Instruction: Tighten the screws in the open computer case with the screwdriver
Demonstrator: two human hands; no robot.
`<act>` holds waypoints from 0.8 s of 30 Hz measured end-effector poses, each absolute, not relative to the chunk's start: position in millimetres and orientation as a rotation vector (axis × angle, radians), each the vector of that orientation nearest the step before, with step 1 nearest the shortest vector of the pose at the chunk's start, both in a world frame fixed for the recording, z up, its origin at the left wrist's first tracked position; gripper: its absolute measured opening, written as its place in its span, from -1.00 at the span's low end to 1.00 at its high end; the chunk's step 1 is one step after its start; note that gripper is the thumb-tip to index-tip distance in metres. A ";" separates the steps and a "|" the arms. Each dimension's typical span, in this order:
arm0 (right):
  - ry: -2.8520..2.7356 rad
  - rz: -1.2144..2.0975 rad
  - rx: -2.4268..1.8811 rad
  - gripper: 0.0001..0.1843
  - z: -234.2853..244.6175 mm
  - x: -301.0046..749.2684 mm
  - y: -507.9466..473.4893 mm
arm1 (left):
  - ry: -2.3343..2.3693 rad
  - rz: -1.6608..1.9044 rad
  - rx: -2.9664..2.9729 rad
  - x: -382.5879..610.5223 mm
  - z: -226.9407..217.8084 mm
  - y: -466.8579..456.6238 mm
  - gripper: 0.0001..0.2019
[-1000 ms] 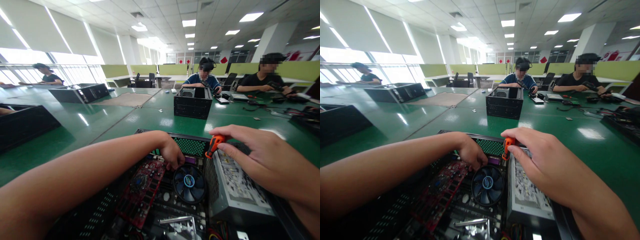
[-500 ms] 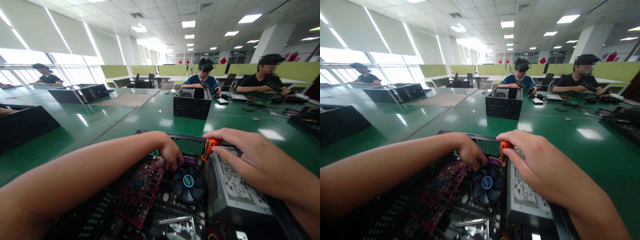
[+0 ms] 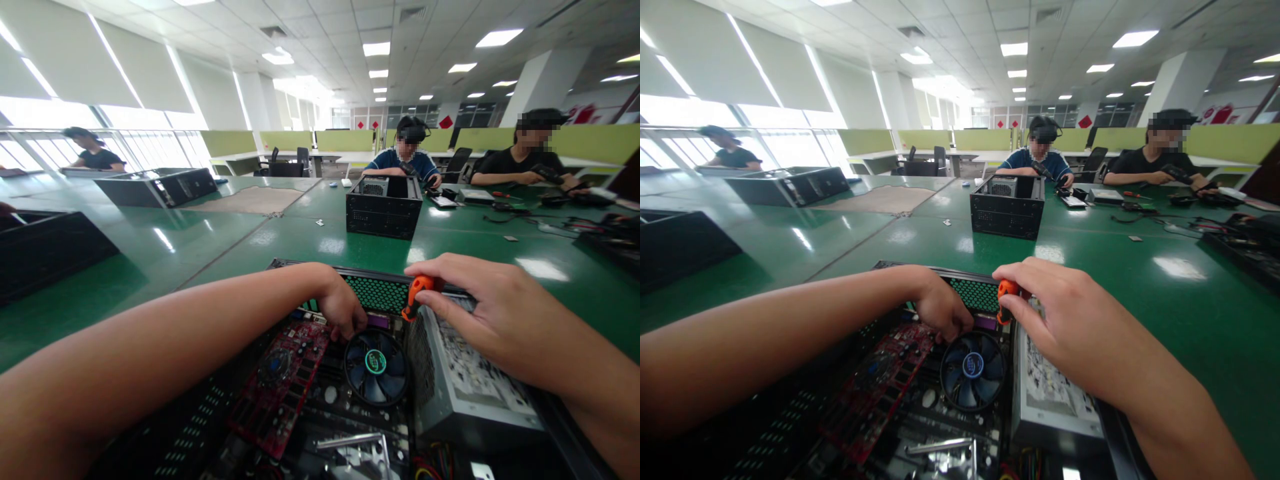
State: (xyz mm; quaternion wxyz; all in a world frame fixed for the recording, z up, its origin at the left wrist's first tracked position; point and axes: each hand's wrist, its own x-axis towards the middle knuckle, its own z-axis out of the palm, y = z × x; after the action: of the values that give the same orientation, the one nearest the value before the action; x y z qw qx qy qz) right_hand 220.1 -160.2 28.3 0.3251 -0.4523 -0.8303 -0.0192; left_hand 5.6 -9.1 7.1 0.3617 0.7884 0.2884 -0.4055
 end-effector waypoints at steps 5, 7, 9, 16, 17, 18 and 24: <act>-2.175 -0.075 -1.189 -0.65 25.6 219.6 -159.6 | 0.754 -1.038 2.040 5.7 7.5 -8.7 -0.90; -2.184 -0.065 -1.182 -0.67 27.4 219.0 -160.0 | 0.752 -1.044 2.044 6.0 8.1 -8.9 -0.90; -2.191 -0.050 -1.179 -0.72 30.2 219.0 -160.6 | 0.749 -1.051 2.049 6.5 8.5 -9.2 -0.90; -2.213 -0.017 -1.185 -0.76 30.8 220.3 -160.5 | 0.747 -1.059 2.063 6.8 8.1 -8.8 -0.90; -2.210 -0.016 -1.186 -0.72 29.4 219.8 -160.4 | 0.747 -1.054 2.065 6.5 8.1 -8.8 -0.90; -2.206 -0.017 -1.187 -0.69 28.1 219.3 -160.4 | 0.745 -1.051 2.067 6.3 8.1 -8.8 -0.90; -2.196 -0.015 -1.187 -0.63 24.3 217.5 -160.2 | 0.711 -1.053 2.094 6.2 8.3 -8.5 -0.89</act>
State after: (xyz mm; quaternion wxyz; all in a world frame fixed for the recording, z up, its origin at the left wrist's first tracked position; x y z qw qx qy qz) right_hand 217.5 -160.2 24.3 0.3172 -0.4511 -0.8342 -0.0057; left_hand 6.2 -8.5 8.3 0.3392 0.8042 0.2732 -0.4045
